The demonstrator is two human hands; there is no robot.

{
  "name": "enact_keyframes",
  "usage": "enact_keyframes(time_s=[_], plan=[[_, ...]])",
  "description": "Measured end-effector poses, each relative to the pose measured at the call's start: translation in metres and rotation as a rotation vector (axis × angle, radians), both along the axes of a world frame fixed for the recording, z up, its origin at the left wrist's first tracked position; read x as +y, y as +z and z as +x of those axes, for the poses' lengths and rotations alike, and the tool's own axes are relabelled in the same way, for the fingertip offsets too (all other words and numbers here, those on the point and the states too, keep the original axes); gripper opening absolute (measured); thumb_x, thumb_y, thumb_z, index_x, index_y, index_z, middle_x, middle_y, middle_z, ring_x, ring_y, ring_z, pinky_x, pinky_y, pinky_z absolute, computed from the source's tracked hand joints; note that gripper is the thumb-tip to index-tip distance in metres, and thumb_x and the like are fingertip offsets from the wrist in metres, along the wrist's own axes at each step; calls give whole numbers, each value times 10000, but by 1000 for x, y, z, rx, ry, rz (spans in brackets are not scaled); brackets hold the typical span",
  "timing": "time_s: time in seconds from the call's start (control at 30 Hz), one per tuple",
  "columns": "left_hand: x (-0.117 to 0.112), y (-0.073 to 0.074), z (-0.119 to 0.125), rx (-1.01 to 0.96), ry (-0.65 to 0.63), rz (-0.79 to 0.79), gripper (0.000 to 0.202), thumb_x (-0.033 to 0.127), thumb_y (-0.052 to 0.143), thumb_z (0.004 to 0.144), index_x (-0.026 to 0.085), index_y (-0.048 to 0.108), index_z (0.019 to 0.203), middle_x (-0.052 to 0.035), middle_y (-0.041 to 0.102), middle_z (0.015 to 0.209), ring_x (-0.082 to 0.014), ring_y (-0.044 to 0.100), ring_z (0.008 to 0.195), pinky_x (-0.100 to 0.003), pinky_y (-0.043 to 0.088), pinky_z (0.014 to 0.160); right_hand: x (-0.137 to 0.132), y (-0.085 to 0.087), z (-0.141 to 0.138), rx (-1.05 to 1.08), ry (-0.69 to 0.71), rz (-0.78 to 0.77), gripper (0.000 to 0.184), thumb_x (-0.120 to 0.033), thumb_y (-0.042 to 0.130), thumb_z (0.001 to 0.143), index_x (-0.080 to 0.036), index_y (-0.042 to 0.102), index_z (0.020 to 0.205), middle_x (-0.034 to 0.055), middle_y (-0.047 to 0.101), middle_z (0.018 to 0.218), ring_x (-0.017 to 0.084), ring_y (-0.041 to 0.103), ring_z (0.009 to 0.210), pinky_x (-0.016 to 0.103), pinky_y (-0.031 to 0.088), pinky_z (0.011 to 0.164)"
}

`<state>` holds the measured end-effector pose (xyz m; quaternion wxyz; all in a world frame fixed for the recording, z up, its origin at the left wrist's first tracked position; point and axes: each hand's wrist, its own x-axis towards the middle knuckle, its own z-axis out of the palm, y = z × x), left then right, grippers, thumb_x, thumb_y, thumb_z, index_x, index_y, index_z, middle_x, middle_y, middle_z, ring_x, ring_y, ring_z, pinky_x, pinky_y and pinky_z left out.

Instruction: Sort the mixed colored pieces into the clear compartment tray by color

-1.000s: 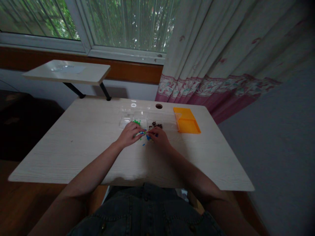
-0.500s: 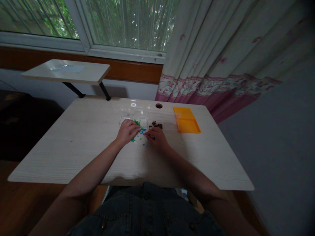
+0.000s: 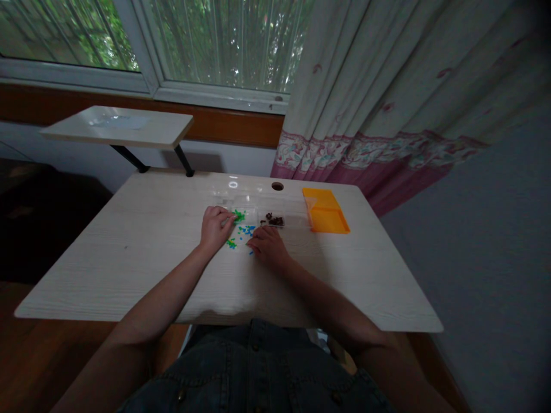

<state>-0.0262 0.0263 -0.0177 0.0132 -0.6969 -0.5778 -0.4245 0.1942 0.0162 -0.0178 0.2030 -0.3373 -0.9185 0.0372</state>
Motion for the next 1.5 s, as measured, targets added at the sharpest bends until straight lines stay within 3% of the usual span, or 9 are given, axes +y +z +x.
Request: enact_keyframes(time_s=[0.33,0.8,1.17,1.5], plan=[[4,-5,-4,-2,8,75,220,385,598,904,216,735,870,-56,632,857,-227,529,891,-411,439,837,10,-5,6,229,8,-108,93,-266,672,866,-231,757,873,52,659,901,197,533,898,347,397,871],[2,-4,-2,25,-21,51,258,354,534,940,214,749,974,-66,610,872,-228,509,894,-404,434,826,19,-8,10,464,-56,-190,74,-263,709,832,-218,766,845,53,656,846,187,584,862,325,457,830],[-14,11,14,166,-478,-13,275,346,554,928,270,662,1169,-63,630,969,-212,552,976,-400,438,907,19,-1,10,575,-104,-359,143,-340,688,845,-219,764,835,47,661,842,171,596,828,313,479,793],[-14,11,17,205,-498,-2,231,352,554,936,251,678,1102,-60,647,951,-210,562,966,-387,450,887,19,0,11,600,-92,-450,157,-340,668,854,-213,758,839,36,645,828,153,595,789,266,476,697]])
